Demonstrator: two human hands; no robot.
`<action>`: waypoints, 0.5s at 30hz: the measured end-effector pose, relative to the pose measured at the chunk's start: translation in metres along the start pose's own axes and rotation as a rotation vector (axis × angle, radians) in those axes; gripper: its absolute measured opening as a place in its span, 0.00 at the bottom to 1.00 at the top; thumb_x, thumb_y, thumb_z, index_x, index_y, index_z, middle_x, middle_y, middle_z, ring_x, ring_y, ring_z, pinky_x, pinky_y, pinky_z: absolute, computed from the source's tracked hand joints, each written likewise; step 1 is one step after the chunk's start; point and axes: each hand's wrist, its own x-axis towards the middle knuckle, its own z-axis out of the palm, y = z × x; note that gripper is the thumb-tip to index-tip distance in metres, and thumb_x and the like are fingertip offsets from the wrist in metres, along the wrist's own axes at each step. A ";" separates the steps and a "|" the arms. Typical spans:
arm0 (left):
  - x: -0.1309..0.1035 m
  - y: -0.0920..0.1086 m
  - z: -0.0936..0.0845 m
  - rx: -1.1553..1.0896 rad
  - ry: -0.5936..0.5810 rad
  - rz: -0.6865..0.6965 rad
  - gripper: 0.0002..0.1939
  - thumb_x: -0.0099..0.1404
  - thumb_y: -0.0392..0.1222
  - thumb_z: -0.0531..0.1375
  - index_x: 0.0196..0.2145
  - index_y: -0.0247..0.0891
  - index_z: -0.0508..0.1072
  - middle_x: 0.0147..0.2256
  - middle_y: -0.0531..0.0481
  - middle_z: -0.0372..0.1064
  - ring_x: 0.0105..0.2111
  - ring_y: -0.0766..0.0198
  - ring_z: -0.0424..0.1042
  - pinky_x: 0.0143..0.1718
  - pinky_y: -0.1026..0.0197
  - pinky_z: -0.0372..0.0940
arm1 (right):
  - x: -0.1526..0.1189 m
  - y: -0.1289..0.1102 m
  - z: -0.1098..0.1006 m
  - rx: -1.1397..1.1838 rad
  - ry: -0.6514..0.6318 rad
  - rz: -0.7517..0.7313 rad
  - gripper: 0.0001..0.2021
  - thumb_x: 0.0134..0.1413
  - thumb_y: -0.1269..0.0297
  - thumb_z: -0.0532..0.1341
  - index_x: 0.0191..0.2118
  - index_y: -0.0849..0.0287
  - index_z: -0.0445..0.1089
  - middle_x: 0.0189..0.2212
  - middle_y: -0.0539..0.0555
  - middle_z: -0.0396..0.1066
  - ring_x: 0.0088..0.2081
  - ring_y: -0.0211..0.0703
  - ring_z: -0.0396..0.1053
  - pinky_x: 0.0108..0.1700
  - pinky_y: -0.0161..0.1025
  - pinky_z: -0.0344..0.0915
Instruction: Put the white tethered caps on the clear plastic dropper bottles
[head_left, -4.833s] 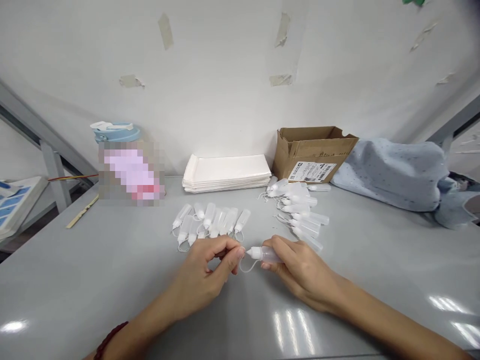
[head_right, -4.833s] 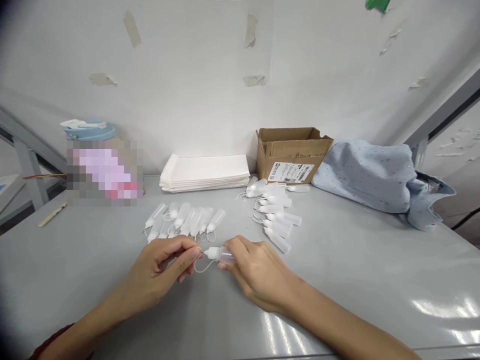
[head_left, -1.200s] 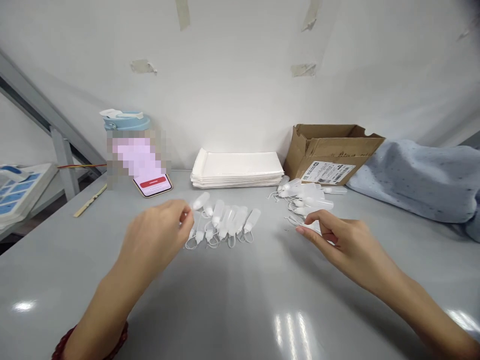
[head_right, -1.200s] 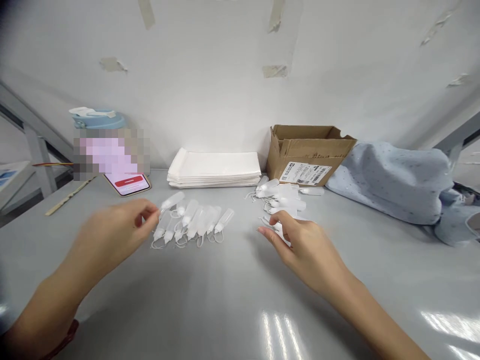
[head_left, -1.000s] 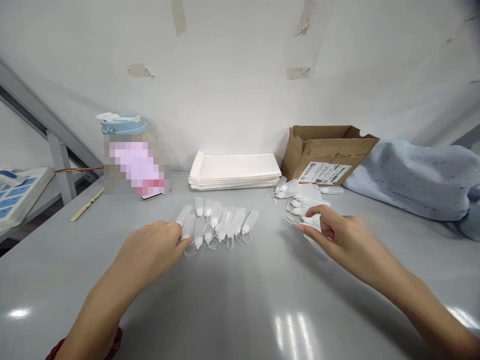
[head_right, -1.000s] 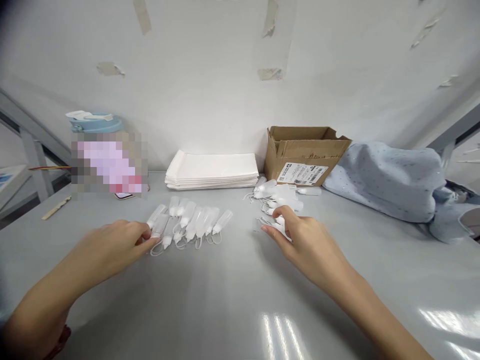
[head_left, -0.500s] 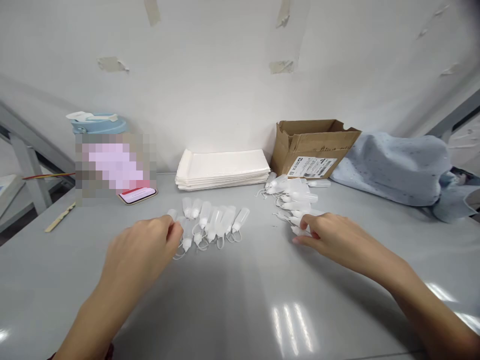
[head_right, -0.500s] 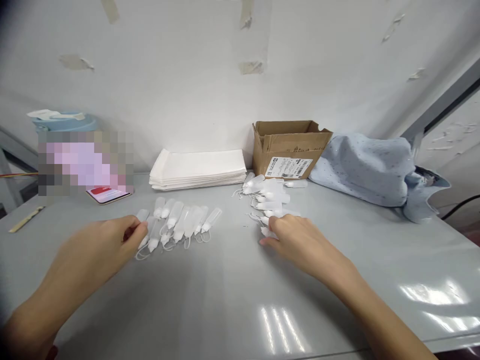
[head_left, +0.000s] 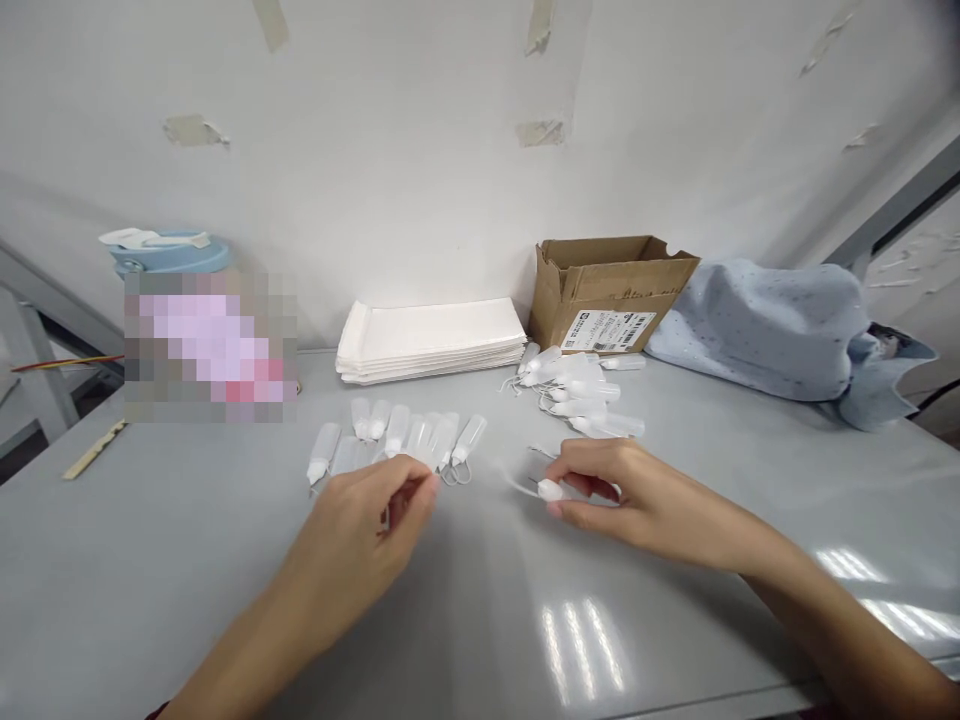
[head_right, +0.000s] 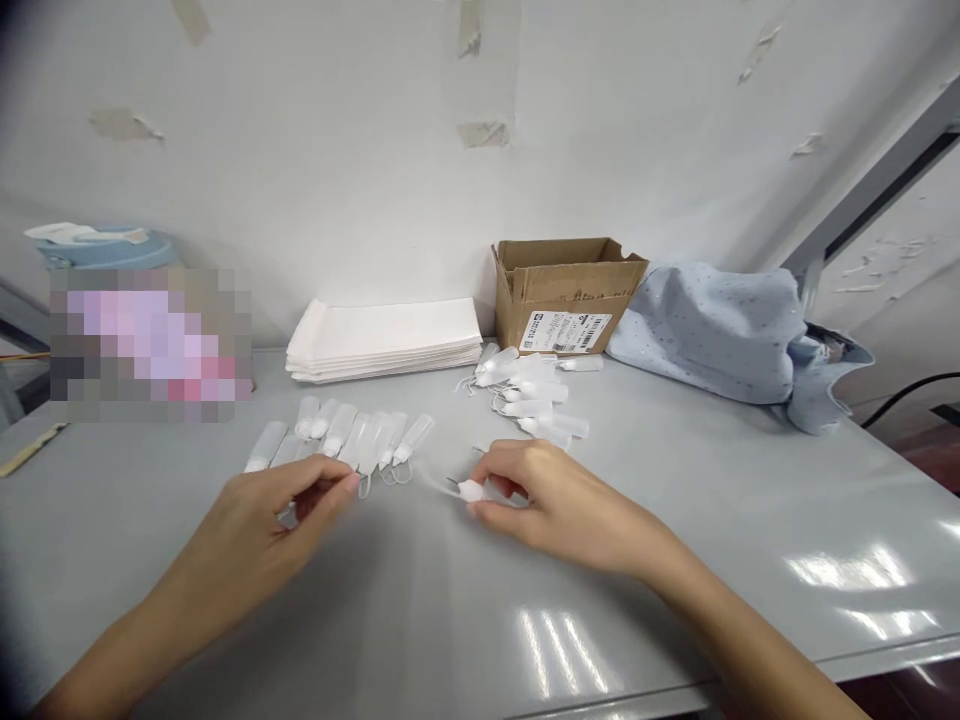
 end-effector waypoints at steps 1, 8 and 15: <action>-0.001 0.004 0.001 -0.077 -0.053 0.004 0.13 0.65 0.48 0.49 0.32 0.41 0.69 0.23 0.55 0.64 0.23 0.67 0.63 0.21 0.67 0.55 | 0.000 -0.003 0.001 0.062 -0.009 -0.036 0.07 0.58 0.62 0.56 0.35 0.57 0.69 0.29 0.48 0.64 0.31 0.36 0.62 0.34 0.34 0.57; -0.007 0.015 0.004 -0.313 -0.153 0.027 0.17 0.65 0.49 0.52 0.49 0.43 0.66 0.35 0.52 0.71 0.31 0.66 0.70 0.21 0.69 0.61 | 0.005 -0.010 0.013 0.224 -0.066 -0.069 0.08 0.60 0.61 0.54 0.35 0.57 0.67 0.33 0.49 0.65 0.36 0.37 0.63 0.39 0.35 0.58; -0.007 0.018 0.007 -0.373 -0.090 -0.005 0.15 0.65 0.49 0.51 0.44 0.42 0.71 0.30 0.52 0.72 0.28 0.67 0.70 0.23 0.68 0.63 | 0.005 -0.015 0.020 0.287 -0.123 -0.047 0.11 0.60 0.60 0.54 0.31 0.58 0.67 0.28 0.48 0.66 0.33 0.37 0.63 0.33 0.33 0.57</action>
